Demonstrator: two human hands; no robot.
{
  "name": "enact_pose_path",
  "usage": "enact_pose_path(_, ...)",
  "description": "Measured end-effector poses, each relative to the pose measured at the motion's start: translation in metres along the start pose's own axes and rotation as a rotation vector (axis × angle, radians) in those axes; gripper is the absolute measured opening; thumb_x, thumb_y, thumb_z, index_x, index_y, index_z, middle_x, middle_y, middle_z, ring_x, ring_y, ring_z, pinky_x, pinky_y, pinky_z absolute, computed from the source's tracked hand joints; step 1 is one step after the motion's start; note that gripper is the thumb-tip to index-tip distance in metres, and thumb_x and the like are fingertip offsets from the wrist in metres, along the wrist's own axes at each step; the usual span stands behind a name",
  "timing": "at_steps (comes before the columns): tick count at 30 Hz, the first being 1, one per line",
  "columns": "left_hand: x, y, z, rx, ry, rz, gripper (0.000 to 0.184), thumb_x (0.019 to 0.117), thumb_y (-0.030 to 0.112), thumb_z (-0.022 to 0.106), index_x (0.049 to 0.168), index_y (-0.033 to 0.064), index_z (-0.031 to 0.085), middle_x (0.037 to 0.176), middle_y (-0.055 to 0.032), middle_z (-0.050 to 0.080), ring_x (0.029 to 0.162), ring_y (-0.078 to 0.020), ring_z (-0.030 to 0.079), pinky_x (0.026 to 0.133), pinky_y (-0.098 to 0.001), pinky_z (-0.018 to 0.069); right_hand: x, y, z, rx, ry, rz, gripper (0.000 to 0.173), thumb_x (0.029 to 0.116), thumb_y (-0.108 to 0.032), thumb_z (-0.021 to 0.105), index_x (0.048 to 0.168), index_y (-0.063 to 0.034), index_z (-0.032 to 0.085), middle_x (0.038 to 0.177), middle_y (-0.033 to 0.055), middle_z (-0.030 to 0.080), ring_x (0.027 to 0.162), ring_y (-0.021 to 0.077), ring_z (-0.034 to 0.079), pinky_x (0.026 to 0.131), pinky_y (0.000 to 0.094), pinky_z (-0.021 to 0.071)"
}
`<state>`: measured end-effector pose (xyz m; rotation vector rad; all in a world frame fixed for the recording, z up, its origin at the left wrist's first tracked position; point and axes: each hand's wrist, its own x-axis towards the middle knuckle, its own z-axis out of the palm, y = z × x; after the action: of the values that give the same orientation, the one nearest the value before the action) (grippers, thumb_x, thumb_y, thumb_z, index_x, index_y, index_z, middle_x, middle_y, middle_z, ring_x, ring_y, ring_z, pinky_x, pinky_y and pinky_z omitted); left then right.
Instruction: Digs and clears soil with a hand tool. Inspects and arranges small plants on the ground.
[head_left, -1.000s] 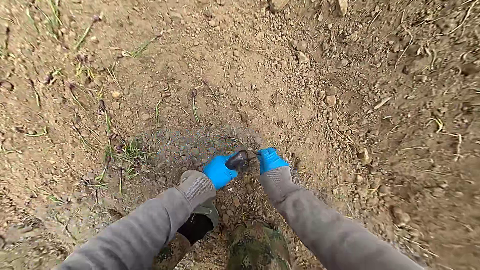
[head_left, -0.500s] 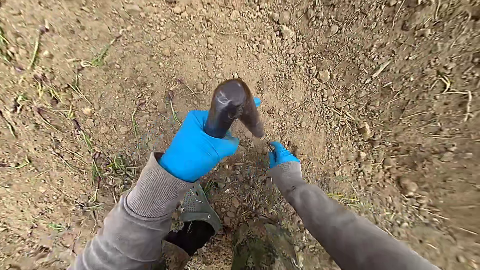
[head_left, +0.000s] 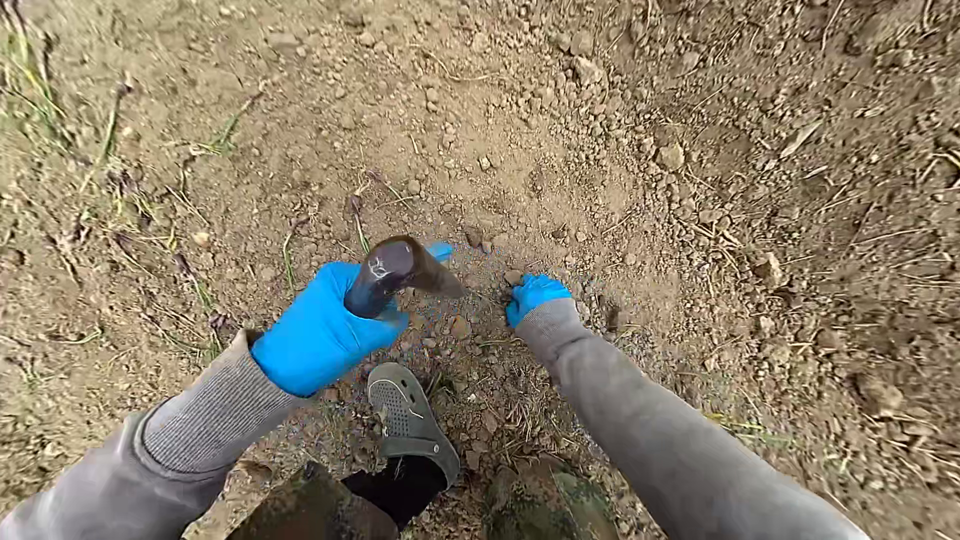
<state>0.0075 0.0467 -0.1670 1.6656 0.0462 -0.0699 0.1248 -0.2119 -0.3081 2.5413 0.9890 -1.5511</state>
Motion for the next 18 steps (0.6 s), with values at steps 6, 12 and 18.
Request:
enact_pose_path(6, -0.041, 0.051, -0.032, 0.448, 0.105, -0.924, 0.044, 0.0786, 0.01, 0.075, 0.122, 0.0144, 0.072, 0.1, -0.0009, 0.075, 0.084, -0.0113, 0.069, 0.076, -0.0378, 0.0576, 0.013, -0.073, -0.03, 0.084, 0.096, -0.332, 0.047, 0.1062, -0.032, 0.056, 0.147, -0.01, 0.056, 0.142, 0.0188, 0.061, 0.137, 0.039, 0.053, 0.112, 0.0578, 0.0428)
enact_pose_path(12, -0.081, -0.003, -0.031, 0.412, -0.045, -1.144, 0.064, 0.089, 0.023, 0.071, 0.15, 0.0216, 0.053, 0.118, -0.0125, 0.071, 0.104, -0.023, 0.068, 0.096, -0.0478, 0.0521, 0.046, -0.144, -0.059, 0.049, -0.127, -0.247, 0.053, 0.0977, -0.006, 0.06, 0.149, -0.0152, 0.054, 0.15, 0.0177, 0.054, 0.14, 0.0402, 0.05, 0.106, 0.0595, 0.0477)
enact_pose_path(18, -0.079, -0.002, -0.028, 0.391, -0.096, -1.153, 0.081, 0.0871, 0.019, 0.07, 0.159, 0.0353, 0.037, 0.129, -0.0118, 0.068, 0.115, -0.027, 0.066, 0.101, -0.0522, 0.0502, 0.1, -0.228, -0.091, 0.139, -0.088, -0.232, 0.049, 0.1053, -0.017, 0.054, 0.153, -0.0242, 0.05, 0.163, 0.0194, 0.036, 0.118, 0.0437, 0.064, 0.094, 0.0657, 0.0513)
